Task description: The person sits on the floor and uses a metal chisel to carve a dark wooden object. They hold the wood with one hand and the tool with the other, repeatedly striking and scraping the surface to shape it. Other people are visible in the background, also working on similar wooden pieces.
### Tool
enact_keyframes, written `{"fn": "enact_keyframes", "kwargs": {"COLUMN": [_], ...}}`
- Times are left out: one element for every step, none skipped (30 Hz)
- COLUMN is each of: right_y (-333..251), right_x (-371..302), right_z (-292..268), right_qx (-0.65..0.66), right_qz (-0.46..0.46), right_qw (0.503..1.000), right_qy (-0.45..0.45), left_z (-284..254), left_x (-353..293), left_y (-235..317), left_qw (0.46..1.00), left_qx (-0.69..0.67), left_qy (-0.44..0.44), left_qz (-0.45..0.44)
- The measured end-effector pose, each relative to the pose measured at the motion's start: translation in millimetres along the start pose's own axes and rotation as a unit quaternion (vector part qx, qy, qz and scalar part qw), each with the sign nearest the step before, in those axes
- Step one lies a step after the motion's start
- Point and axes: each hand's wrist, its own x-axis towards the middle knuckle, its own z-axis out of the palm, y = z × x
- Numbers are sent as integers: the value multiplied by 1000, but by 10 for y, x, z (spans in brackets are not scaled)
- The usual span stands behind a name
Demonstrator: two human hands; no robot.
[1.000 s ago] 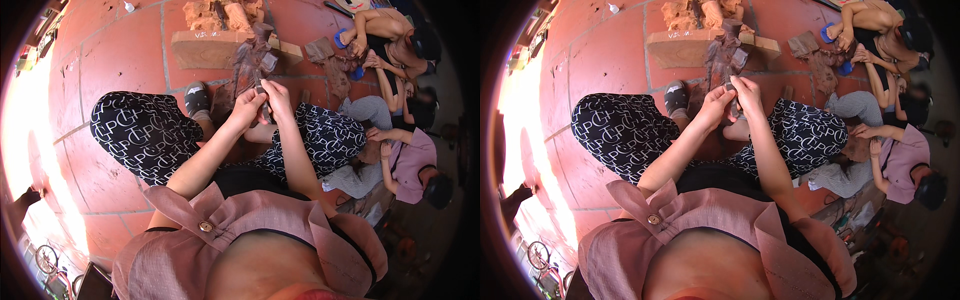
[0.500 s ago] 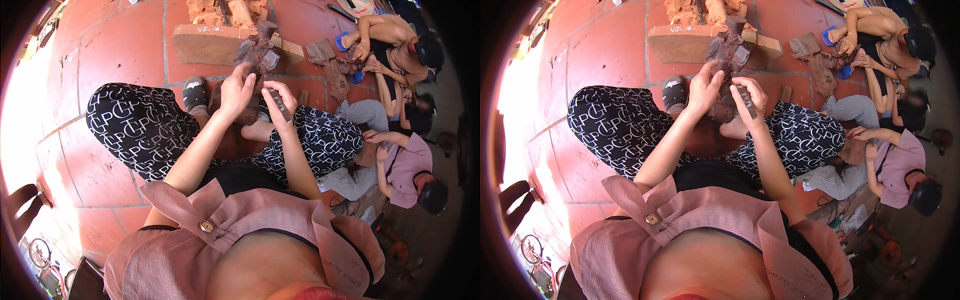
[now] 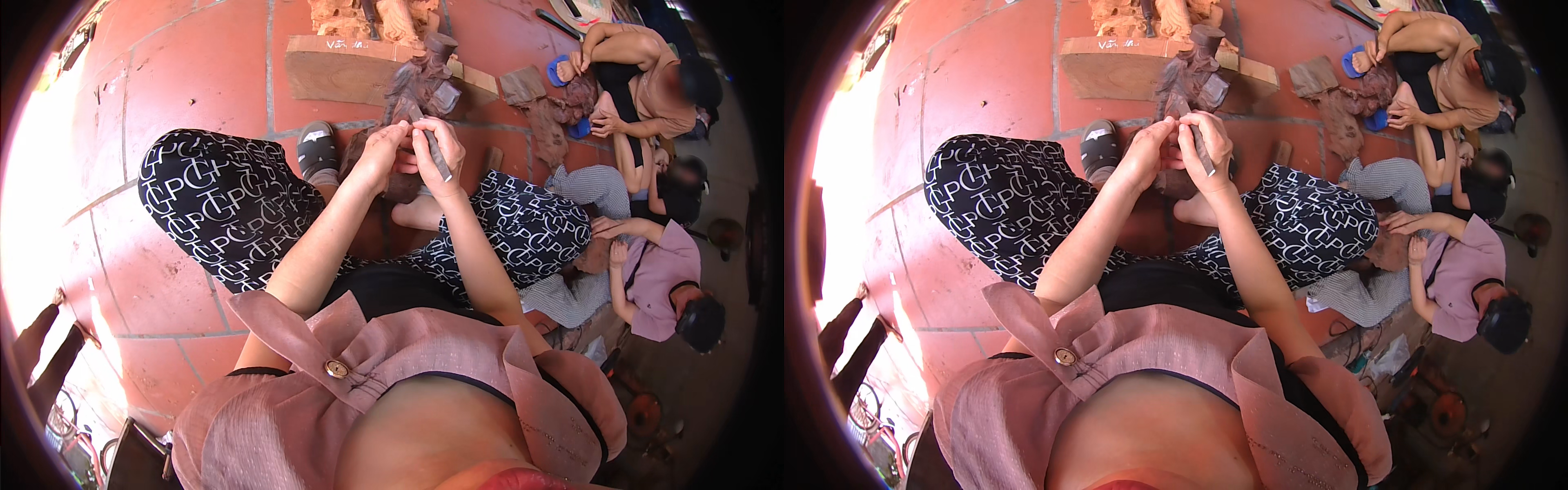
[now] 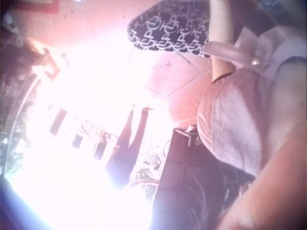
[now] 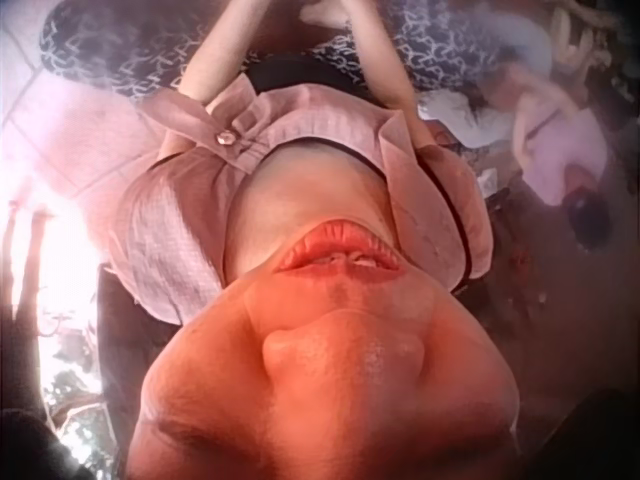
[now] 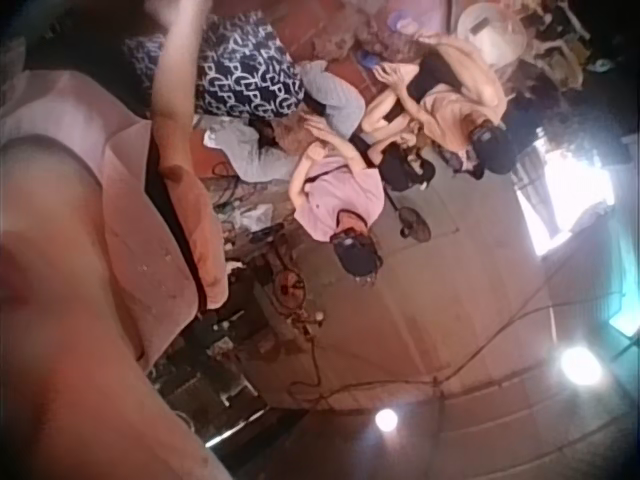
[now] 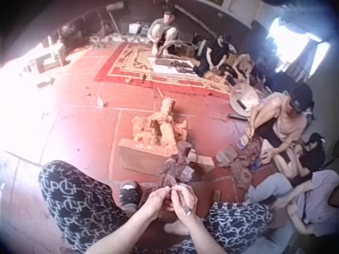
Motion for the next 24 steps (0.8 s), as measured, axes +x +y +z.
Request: {"fn": "enact_keyframes", "kwargs": {"right_y": [16, 22, 15, 8, 21, 41, 39, 15, -10, -29, -39, -40, -36, -34, -30, -41, -42, -37, -33, -24, -22, -34, -51, -68], "right_x": [7, 23, 42, 57, 84, 119, 160, 163, 136, 103, 81, 78, 83, 123, 163, 206, 189, 162, 159, 157, 144, 124, 122, 165], "right_z": [32, 66, 107, 140, 179, 223, 245, 220, 199, 175, 163, 168, 175, 184, 197, 221, 213, 200, 201, 210, 218, 218, 219, 237], "right_qx": [-13, -11, -10, -9, -7, -4, -3, -1, 7, 16, 24, 22, 7, -7, -21, -37, -41, -45, -49, -47, -37, -25, -14, -18], "right_qz": [-17, -11, -5, 2, 11, 21, 29, 37, 50, 62, 74, 89, 59, 29, -1, -9, -1, 8, 15, 11, 13, 15, 18, 14], "right_qw": [1000, 1000, 1000, 1000, 1000, 1000, 1000, 999, 999, 998, 997, 996, 998, 1000, 1000, 999, 999, 999, 999, 999, 999, 999, 999, 999], "right_qy": [11, 10, 10, 8, 7, 6, 6, 3, 6, 9, 13, 16, 11, 7, 2, 4, 4, 3, 5, 15, 21, 26, 31, 34], "left_z": [13, 18, 23, 33, 34, -28, -31, -27, -19, 17, 30, 40, 38, 19, -25, -17, -5, 19, 52, 62, 45, 39, 35, 32], "left_x": [-3, -14, -17, -26, -26, 49, 59, 71, 85, 57, 40, 28, 15, 40, 75, 88, 91, 96, 113, 121, 120, 107, 104, 123], "left_y": [7, 17, 42, 58, 60, 12, 5, 0, -3, -6, 5, 18, -6, -31, -12, 17, 30, -8, -40, -61, -74, -89, -97, -90], "left_qw": [1000, 1000, 1000, 999, 998, 998, 998, 998, 998, 997, 996, 996, 996, 994, 993, 993, 992, 991, 990, 988, 990, 992, 993, 991], "left_qx": [-20, -13, -29, -46, -62, -67, -59, -51, -43, -69, -74, -78, -83, -96, -101, -103, -105, -114, -122, -131, -116, -102, -88, -97], "left_qy": [-2, 3, 4, 6, 7, -2, -5, -8, -11, -11, -14, -17, -17, -14, -20, -20, -19, -16, -14, -12, -8, -3, 2, -1], "left_qz": [-9, -12, -6, -1, 4, 13, 20, 28, 36, 37, 39, 40, 38, 55, 57, 61, 66, 69, 73, 77, 78, 79, 79, 94]}}
